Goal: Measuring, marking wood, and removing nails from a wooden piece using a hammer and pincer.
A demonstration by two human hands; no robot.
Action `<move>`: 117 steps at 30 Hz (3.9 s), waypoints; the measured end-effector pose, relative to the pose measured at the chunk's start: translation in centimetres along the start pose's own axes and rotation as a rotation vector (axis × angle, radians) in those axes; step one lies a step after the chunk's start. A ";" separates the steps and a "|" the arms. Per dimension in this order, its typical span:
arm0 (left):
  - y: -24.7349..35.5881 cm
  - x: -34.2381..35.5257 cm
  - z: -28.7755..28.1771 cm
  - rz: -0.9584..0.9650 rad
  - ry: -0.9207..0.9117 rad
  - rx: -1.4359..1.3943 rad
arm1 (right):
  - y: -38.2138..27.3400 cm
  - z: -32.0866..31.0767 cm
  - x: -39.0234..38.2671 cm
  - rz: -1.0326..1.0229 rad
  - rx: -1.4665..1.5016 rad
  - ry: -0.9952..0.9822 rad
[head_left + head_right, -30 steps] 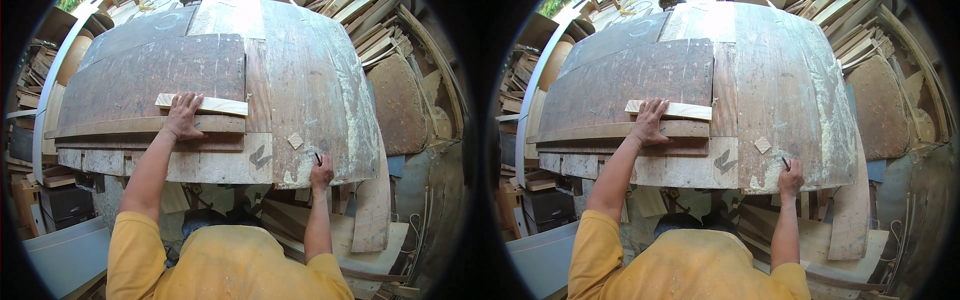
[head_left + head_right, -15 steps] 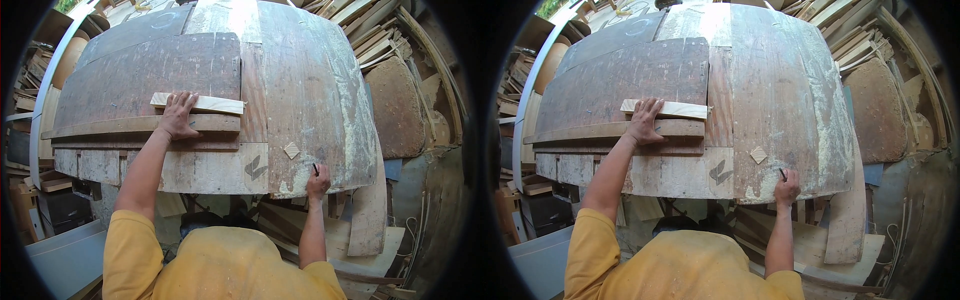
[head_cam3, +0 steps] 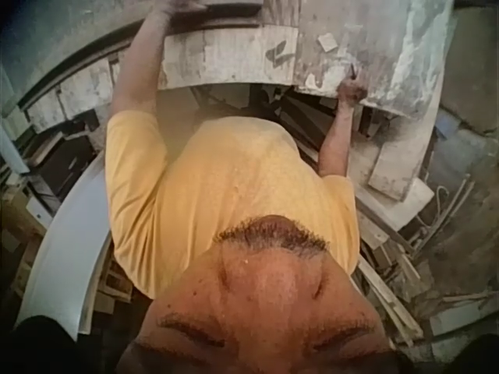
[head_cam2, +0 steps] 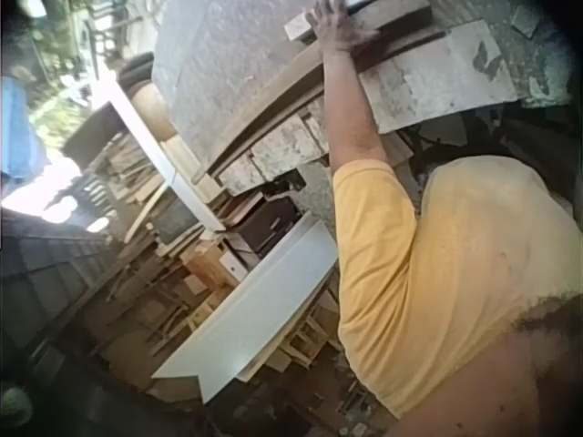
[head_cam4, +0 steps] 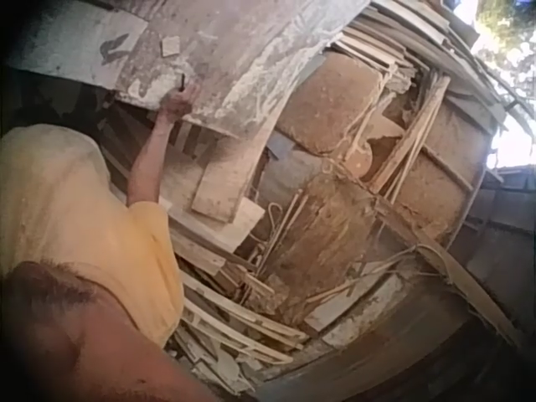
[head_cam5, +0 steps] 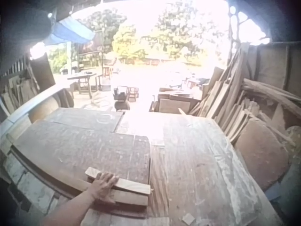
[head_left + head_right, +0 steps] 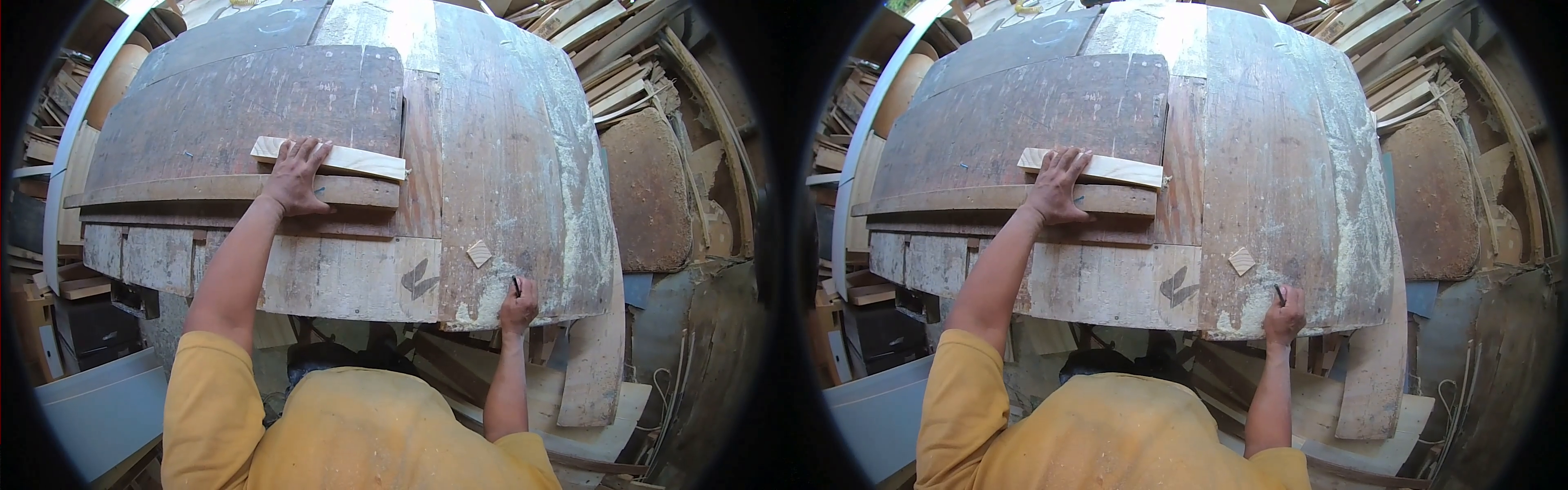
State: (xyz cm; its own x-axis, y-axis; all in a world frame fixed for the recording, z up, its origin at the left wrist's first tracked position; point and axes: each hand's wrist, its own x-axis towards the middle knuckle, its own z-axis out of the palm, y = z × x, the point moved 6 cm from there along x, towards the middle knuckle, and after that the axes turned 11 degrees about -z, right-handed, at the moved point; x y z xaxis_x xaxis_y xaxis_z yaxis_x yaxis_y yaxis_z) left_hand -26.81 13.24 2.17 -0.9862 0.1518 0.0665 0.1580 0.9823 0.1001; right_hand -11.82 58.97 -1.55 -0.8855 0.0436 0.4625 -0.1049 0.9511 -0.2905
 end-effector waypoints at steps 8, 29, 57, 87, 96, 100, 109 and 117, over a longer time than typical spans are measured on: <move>0.2 0.8 -0.2 0.001 -0.007 0.009 | -0.1 -0.2 0.2 -0.014 0.002 0.006; -0.7 3.6 0.3 0.008 0.023 0.044 | -0.1 -0.1 0.5 -0.012 0.027 0.006; 0.1 6.9 0.5 -0.227 -0.057 0.019 | 0.4 0.2 0.2 0.027 -0.043 -0.031; 6.6 -14.6 0.5 -0.110 0.015 0.010 | 25.8 9.3 -16.5 0.218 0.581 0.367; 6.2 -14.4 1.1 -0.091 -0.004 0.030 | 31.1 22.0 -20.4 0.568 0.830 0.275; 6.8 -13.9 1.2 -0.066 0.020 0.009 | 37.3 24.6 -24.8 0.717 0.890 0.241; 5.2 -14.4 0.6 -0.126 0.016 0.023 | 28.5 23.5 -28.7 0.986 1.020 0.195; 5.0 -9.0 1.0 -0.021 -0.277 -0.052 | 11.6 9.2 -51.2 1.349 0.735 -0.391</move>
State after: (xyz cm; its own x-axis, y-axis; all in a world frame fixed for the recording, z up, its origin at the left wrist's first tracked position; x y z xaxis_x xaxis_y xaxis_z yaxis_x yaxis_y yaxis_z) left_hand -17.24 16.91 1.07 -0.9643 0.1622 -0.2094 0.1324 0.9799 0.1494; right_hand 28.12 64.98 -36.25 -0.5503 0.5098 -0.6612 0.7379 -0.0735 -0.6709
